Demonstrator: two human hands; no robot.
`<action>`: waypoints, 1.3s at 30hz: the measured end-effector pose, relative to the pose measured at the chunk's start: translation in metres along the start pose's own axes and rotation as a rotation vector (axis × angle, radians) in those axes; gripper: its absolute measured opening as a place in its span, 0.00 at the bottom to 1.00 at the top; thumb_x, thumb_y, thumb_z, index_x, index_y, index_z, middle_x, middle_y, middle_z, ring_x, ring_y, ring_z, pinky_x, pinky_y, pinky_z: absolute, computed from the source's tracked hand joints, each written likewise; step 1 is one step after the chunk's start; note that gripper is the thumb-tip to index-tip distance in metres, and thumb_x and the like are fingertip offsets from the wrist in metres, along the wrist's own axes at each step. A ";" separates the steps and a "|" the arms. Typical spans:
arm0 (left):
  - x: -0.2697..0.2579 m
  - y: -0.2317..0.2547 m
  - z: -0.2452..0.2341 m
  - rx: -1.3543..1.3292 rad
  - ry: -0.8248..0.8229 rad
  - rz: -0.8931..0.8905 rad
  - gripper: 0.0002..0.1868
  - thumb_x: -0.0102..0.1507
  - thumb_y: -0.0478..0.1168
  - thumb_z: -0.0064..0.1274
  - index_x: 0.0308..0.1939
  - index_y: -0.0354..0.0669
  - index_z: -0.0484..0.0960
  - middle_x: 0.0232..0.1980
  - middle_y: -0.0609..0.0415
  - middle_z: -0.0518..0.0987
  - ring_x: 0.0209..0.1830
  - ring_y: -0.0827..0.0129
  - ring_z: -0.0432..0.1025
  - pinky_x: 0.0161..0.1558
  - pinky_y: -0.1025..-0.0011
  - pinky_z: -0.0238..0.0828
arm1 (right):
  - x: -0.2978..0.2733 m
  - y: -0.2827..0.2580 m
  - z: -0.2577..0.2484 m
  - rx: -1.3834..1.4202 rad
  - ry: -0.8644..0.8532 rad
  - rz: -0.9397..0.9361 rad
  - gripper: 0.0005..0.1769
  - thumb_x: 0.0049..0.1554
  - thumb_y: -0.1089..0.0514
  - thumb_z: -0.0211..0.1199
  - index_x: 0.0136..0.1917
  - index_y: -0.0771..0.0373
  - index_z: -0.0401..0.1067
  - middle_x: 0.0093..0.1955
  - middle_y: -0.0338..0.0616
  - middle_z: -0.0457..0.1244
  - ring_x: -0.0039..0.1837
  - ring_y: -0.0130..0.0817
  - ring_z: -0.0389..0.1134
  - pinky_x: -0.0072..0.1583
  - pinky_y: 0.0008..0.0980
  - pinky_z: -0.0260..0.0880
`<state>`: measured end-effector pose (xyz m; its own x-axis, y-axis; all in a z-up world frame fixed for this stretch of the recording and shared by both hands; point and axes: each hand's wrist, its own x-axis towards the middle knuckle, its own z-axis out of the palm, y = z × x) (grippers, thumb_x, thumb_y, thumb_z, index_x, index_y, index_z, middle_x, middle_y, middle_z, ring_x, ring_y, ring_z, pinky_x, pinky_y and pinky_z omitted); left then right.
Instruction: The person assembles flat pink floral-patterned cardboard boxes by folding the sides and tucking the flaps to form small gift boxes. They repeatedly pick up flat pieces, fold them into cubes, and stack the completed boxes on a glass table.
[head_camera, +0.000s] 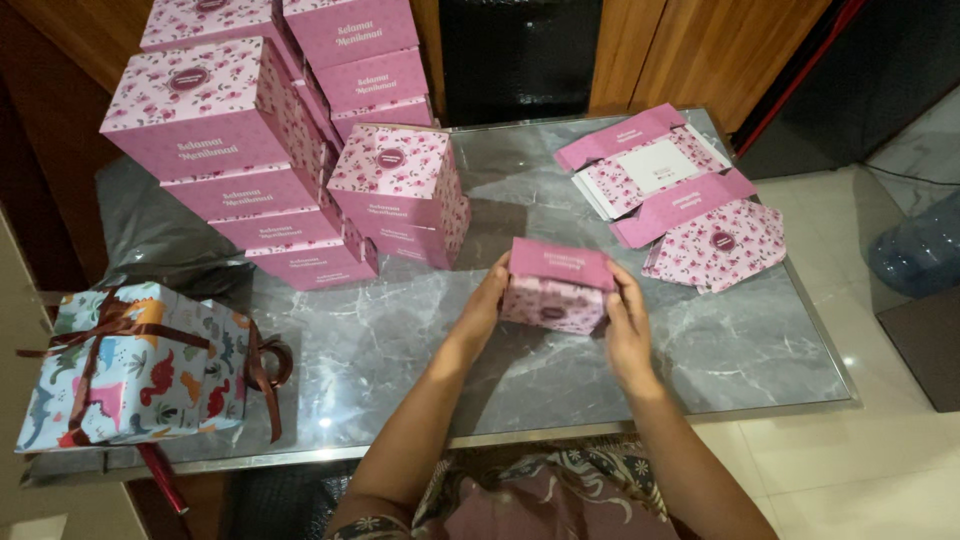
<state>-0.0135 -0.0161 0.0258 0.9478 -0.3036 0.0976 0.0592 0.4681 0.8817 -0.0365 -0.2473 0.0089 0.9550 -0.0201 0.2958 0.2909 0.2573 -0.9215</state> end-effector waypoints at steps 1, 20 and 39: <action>-0.001 0.001 0.002 0.089 0.043 -0.020 0.36 0.72 0.56 0.37 0.80 0.42 0.56 0.75 0.49 0.68 0.74 0.63 0.62 0.72 0.66 0.56 | 0.001 0.000 0.000 0.008 0.009 0.020 0.27 0.68 0.55 0.49 0.78 0.65 0.57 0.79 0.51 0.54 0.78 0.40 0.56 0.77 0.38 0.57; 0.012 -0.038 -0.022 0.238 0.083 0.050 0.40 0.65 0.41 0.57 0.79 0.40 0.57 0.76 0.45 0.66 0.78 0.60 0.59 0.76 0.62 0.51 | 0.004 0.003 0.008 -0.253 0.110 -0.049 0.19 0.67 0.54 0.52 0.68 0.63 0.65 0.76 0.49 0.56 0.75 0.38 0.58 0.73 0.35 0.59; 0.005 -0.049 -0.008 0.514 0.179 0.147 0.41 0.58 0.40 0.67 0.71 0.38 0.63 0.68 0.45 0.73 0.69 0.59 0.70 0.67 0.61 0.69 | 0.011 -0.001 0.002 -0.396 0.151 -0.153 0.26 0.60 0.45 0.66 0.64 0.64 0.70 0.75 0.51 0.57 0.74 0.42 0.60 0.73 0.39 0.61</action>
<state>-0.0094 -0.0337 -0.0205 0.9756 -0.0991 0.1958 -0.1951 0.0170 0.9806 -0.0262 -0.2462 0.0140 0.8886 -0.1773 0.4231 0.4009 -0.1485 -0.9040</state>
